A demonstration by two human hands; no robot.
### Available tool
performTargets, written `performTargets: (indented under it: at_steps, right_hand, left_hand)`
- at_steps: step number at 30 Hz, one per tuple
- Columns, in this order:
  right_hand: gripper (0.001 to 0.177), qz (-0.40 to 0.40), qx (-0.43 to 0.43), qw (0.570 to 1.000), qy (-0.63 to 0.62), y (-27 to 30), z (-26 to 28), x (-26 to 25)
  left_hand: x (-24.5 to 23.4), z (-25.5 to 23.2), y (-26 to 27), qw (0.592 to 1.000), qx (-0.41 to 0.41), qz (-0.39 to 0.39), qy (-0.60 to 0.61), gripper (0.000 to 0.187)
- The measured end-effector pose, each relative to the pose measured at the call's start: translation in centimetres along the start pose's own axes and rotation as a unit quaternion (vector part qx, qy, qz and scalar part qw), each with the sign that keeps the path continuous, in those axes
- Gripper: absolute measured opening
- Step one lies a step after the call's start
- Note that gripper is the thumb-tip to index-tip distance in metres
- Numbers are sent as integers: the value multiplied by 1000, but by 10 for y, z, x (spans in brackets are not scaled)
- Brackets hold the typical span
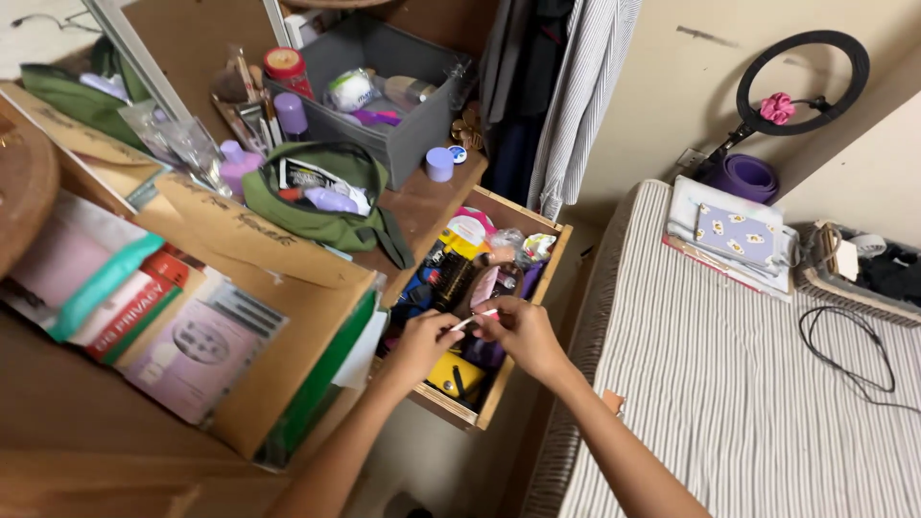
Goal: Organizing and packing toiletries and personal accessories into a storage bin and a travel pouch.
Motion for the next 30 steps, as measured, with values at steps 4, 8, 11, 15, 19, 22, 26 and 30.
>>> performTargets:
  at_steps: [4, 8, 11, 15, 19, 22, 26, 30]
  right_hand:
    - [19, 16, -14, 999, -39, -12, 4, 0]
    - [17, 24, 31, 999, -17, -28, 10, 0]
    - [16, 31, 31, 999, -17, -50, 8, -4]
    - [21, 73, 14, 995, -64, -84, 10, -17]
    - [23, 86, -19, 996, 9, -119, 13, -43]
    - [21, 118, -25, 992, -25, -148, 20, -64]
    - [20, 156, -23, 987, -32, -184, 15, -84]
    - [21, 219, -18, 975, -37, -212, 12, -85]
  left_hand:
    - [-1, 7, -9, 999, 30, -19, 21, 19]
    - [-7, 10, -20, 1000, 9, -1, 20, 23]
    - [-6, 21, -35, 1000, -1, 0, 11, 23]
    - [2, 37, -58, 999, -16, -39, 17, 23]
    - [9, 36, -87, 995, -38, -86, 30, 23]
    - [10, 25, -107, 993, -58, -104, 8, 27]
    - [24, 34, -114, 989, -107, -101, 7, 30]
    - [22, 30, -107, 977, -182, -110, -10, 29]
Point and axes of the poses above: each hand's wrist, its own y-axis away from the middle knuckle, its own x-axis out of the palm, z = x × y, the point moved 1 cm from there along -y, towards the middle knuckle, and after that the axes turned 14 degrees about x, right-handed, at the moved point
